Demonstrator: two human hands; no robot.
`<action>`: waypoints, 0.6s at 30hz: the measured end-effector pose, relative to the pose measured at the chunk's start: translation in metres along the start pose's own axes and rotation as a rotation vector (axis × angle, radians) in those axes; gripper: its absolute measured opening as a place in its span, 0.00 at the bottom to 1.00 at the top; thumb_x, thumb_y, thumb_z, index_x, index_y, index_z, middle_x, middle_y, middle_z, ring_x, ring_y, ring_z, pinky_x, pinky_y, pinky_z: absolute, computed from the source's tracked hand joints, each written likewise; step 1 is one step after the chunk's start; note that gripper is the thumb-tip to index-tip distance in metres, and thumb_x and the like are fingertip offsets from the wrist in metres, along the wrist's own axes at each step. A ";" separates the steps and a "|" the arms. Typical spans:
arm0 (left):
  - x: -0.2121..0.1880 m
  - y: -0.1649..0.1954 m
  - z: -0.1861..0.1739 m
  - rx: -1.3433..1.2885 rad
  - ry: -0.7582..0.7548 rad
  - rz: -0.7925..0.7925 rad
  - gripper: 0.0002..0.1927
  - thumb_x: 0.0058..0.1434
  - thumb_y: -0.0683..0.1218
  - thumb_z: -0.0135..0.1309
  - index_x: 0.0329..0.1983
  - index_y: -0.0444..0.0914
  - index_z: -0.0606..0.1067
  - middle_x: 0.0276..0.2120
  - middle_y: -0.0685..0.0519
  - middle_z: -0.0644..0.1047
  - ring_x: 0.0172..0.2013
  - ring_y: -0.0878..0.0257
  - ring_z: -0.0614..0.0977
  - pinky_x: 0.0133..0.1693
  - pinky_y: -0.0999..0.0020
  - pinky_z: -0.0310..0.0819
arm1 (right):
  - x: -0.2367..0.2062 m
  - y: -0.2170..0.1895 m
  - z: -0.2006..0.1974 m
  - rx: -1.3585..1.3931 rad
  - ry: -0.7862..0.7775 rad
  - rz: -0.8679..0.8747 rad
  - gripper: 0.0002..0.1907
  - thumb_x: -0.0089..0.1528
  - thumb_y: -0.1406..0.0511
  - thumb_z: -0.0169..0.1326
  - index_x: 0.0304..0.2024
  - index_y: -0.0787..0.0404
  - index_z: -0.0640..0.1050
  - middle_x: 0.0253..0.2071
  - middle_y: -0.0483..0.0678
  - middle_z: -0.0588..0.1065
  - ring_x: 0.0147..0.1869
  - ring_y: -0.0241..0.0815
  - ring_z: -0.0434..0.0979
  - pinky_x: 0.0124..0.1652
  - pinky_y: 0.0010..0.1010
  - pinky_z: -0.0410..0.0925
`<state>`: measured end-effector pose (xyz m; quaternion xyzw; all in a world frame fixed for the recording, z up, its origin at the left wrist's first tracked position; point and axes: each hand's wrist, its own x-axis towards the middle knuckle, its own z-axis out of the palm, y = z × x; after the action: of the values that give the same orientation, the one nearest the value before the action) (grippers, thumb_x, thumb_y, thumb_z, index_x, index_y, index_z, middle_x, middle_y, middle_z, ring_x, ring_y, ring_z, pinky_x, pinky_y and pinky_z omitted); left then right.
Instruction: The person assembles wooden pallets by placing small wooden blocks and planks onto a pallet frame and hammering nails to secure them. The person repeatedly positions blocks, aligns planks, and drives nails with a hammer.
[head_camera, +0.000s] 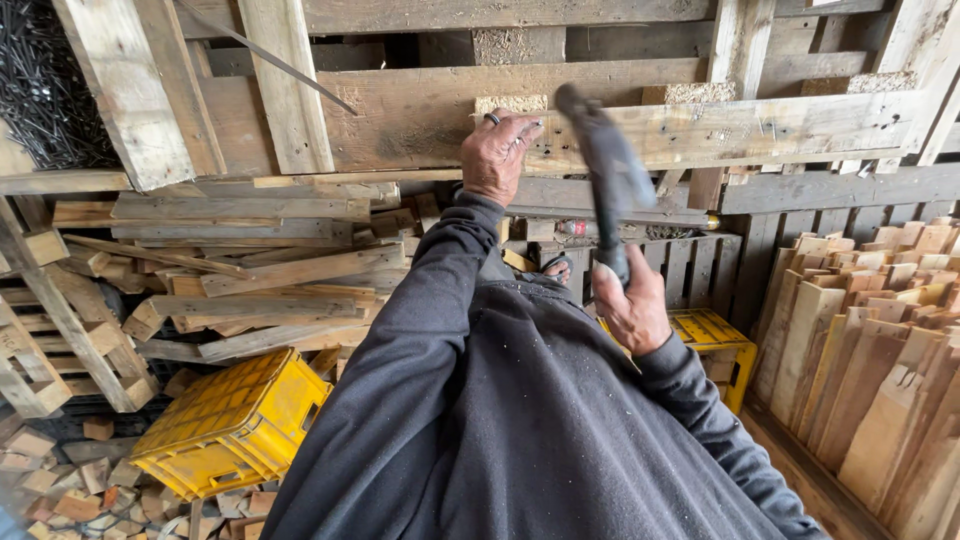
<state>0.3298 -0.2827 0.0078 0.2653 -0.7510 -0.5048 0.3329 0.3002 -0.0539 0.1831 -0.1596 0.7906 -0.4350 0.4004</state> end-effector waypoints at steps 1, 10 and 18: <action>0.001 -0.001 0.001 0.103 -0.037 -0.032 0.07 0.60 0.41 0.66 0.40 0.42 0.81 0.33 0.55 0.82 0.33 0.64 0.83 0.37 0.69 0.83 | 0.004 -0.001 0.001 -0.146 -0.017 0.075 0.19 0.70 0.55 0.53 0.42 0.66 0.71 0.22 0.45 0.72 0.24 0.30 0.70 0.25 0.25 0.66; 0.015 -0.004 -0.012 0.008 0.112 -0.024 0.09 0.73 0.50 0.51 0.50 0.44 0.78 0.40 0.54 0.83 0.38 0.63 0.85 0.42 0.68 0.85 | -0.018 -0.036 -0.017 0.356 0.056 -0.360 0.15 0.71 0.59 0.47 0.47 0.67 0.70 0.29 0.46 0.72 0.25 0.33 0.70 0.25 0.25 0.66; 0.056 0.008 0.009 0.395 0.392 -0.504 0.12 0.72 0.44 0.40 0.52 0.39 0.74 0.44 0.44 0.75 0.41 0.54 0.80 0.38 0.58 0.78 | 0.016 0.005 -0.001 0.212 0.036 0.038 0.13 0.67 0.62 0.52 0.48 0.64 0.69 0.25 0.42 0.68 0.22 0.32 0.67 0.20 0.26 0.64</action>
<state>0.2866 -0.3164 0.0261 0.5924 -0.6671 -0.3559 0.2782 0.2896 -0.0595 0.1714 -0.0935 0.7500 -0.5116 0.4087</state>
